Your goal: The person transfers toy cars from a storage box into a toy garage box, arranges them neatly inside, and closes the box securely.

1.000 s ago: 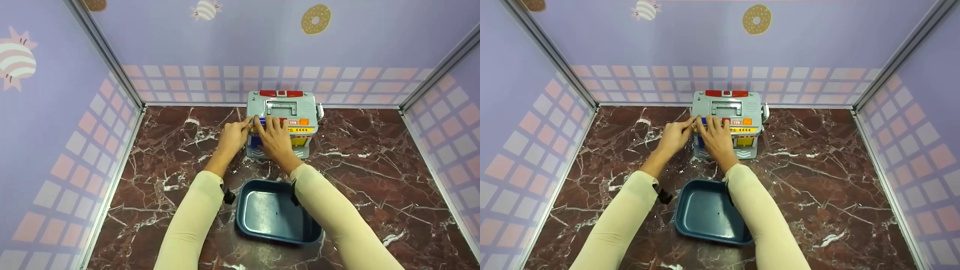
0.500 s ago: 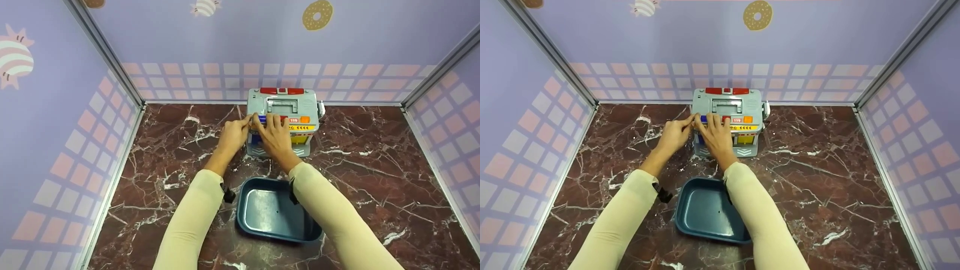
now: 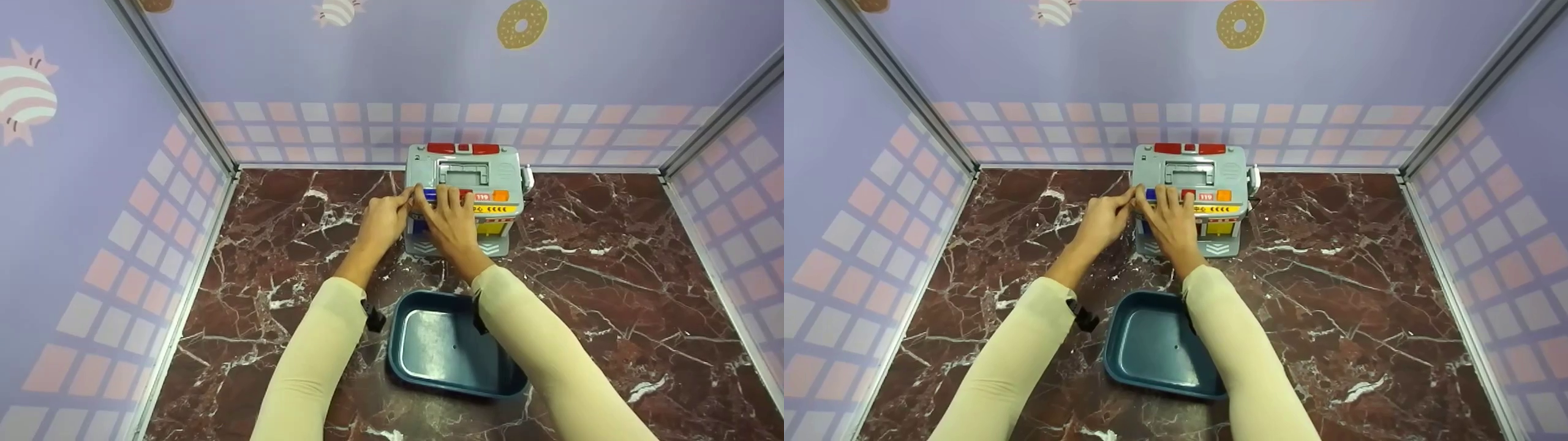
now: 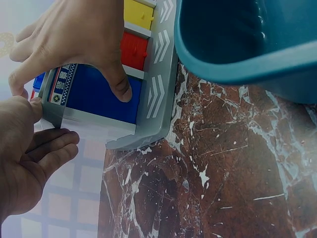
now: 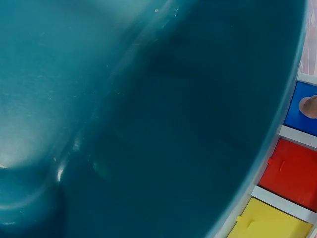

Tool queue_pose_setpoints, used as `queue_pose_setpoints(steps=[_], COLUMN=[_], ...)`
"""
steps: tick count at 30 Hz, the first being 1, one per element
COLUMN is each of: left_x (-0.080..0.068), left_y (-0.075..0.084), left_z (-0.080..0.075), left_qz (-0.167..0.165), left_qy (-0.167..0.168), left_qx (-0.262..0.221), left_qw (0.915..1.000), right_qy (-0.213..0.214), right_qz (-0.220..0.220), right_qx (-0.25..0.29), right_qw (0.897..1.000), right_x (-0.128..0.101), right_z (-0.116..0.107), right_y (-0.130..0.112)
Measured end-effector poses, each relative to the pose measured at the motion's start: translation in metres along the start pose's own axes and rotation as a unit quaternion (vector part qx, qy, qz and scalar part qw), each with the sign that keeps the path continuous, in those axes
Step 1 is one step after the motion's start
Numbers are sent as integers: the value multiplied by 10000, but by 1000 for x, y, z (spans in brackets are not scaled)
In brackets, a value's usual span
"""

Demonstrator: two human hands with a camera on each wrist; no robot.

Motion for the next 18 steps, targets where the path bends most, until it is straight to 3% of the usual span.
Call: queue_pose_setpoints(steps=[18], left_x=[0], left_y=[0], left_z=[0], left_qz=[-45], left_qy=[-50], left_qx=[32], left_qw=[10000], right_qy=[-38], right_qz=[92], right_qx=[-155], right_qw=[9998], right_x=[-1], right_z=[1], right_y=[-5])
Point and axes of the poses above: each hand's wrist, its own x-axis towards the middle knuckle, its own z-axis out of the palm, y = z × x, the point moved 7 cm from there along x, towards the middle knuckle, and after that the axes turned 10 degrees about -y, right-handed, at the moved point
